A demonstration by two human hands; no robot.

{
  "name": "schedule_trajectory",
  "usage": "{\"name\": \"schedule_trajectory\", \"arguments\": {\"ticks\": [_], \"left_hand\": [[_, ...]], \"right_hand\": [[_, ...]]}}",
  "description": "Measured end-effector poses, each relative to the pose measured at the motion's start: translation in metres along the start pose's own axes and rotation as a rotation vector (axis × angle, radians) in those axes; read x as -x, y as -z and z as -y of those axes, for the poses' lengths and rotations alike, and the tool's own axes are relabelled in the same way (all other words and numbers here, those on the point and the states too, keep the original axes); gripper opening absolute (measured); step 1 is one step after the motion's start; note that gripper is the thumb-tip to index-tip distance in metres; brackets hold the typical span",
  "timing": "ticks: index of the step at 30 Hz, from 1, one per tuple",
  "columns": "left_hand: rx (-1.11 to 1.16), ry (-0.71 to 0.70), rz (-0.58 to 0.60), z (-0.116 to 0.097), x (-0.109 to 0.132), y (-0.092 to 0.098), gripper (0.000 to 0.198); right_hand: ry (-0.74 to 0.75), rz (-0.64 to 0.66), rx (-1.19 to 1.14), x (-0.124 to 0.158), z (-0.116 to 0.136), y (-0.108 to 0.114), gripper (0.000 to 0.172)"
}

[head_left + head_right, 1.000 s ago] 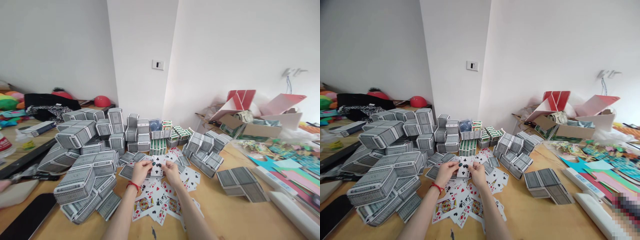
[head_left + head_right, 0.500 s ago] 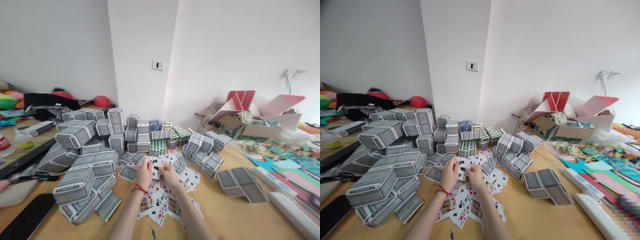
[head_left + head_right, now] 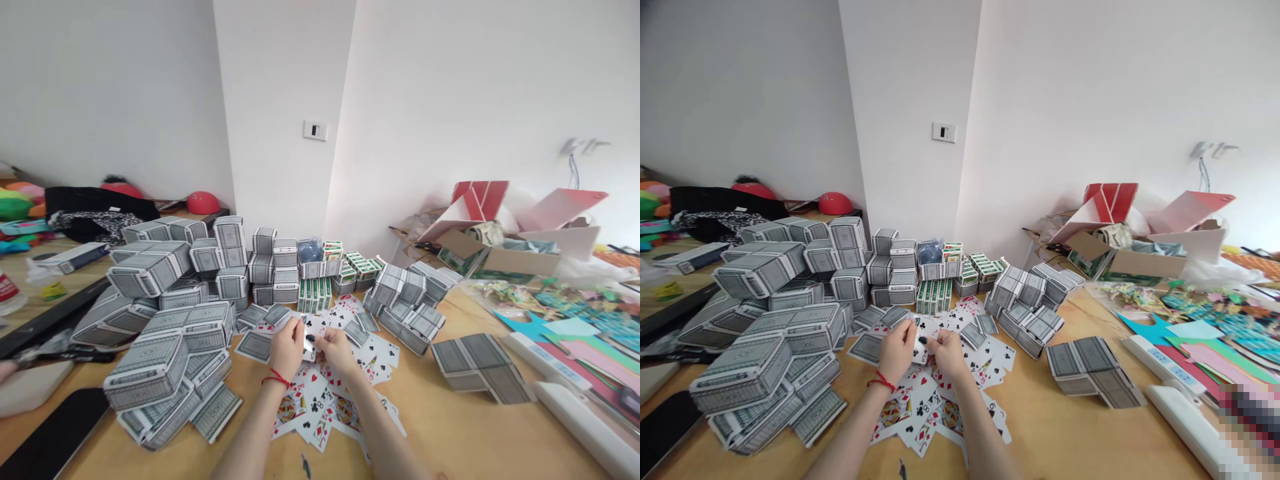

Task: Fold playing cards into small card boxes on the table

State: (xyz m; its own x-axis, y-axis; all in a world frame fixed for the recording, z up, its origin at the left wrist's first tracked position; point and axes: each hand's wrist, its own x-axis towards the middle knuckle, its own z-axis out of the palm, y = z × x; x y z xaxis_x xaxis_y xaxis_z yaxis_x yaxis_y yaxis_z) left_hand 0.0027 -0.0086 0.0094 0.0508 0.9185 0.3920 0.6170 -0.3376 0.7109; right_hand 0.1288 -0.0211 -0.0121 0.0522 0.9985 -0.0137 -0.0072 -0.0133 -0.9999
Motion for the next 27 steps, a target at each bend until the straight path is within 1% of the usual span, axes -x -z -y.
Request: {"name": "schedule_trajectory", "arguments": {"ticks": [3, 5, 7, 10, 12, 13, 17, 21, 24, 26, 27], "left_hand": [[-0.018, -0.008, -0.018, -0.002, 0.0, 0.002, 0.029], [-0.041, -0.019, -0.037, -0.003, -0.001, 0.002, 0.027], [-0.072, -0.024, -0.055, -0.003, -0.001, 0.001, 0.025], [-0.128, -0.022, -0.065, -0.001, -0.001, -0.002, 0.021], [-0.166, -0.021, -0.058, 0.0, -0.001, -0.003, 0.02], [-0.188, -0.023, -0.052, 0.001, -0.001, -0.004, 0.02], [-0.329, -0.067, -0.037, -0.001, 0.002, -0.003, 0.019], [-0.421, -0.155, -0.008, -0.007, 0.006, -0.004, 0.025], [-0.376, -0.188, 0.043, -0.011, 0.009, -0.008, 0.023], [-0.306, -0.189, 0.083, -0.012, 0.01, -0.01, 0.02], [-0.266, -0.181, 0.102, -0.012, 0.01, -0.011, 0.019]], "right_hand": [[0.011, -0.044, 0.02, -0.001, -0.002, -0.002, 0.035], [0.036, -0.061, -0.007, 0.0, 0.001, -0.004, 0.035], [0.056, -0.03, -0.087, 0.002, 0.005, -0.006, 0.033], [0.064, 0.057, -0.2, 0.006, 0.012, -0.006, 0.027], [0.078, 0.077, -0.209, 0.008, 0.016, -0.006, 0.024], [0.096, 0.066, -0.194, 0.009, 0.016, -0.006, 0.022], [0.18, -0.032, -0.041, 0.009, 0.016, -0.008, 0.022], [0.244, -0.159, 0.143, 0.007, 0.012, -0.011, 0.024], [0.268, -0.297, 0.319, 0.008, 0.012, -0.014, 0.024], [0.266, -0.405, 0.442, 0.011, 0.012, -0.016, 0.022], [0.263, -0.439, 0.487, 0.013, 0.012, -0.017, 0.02]]}}
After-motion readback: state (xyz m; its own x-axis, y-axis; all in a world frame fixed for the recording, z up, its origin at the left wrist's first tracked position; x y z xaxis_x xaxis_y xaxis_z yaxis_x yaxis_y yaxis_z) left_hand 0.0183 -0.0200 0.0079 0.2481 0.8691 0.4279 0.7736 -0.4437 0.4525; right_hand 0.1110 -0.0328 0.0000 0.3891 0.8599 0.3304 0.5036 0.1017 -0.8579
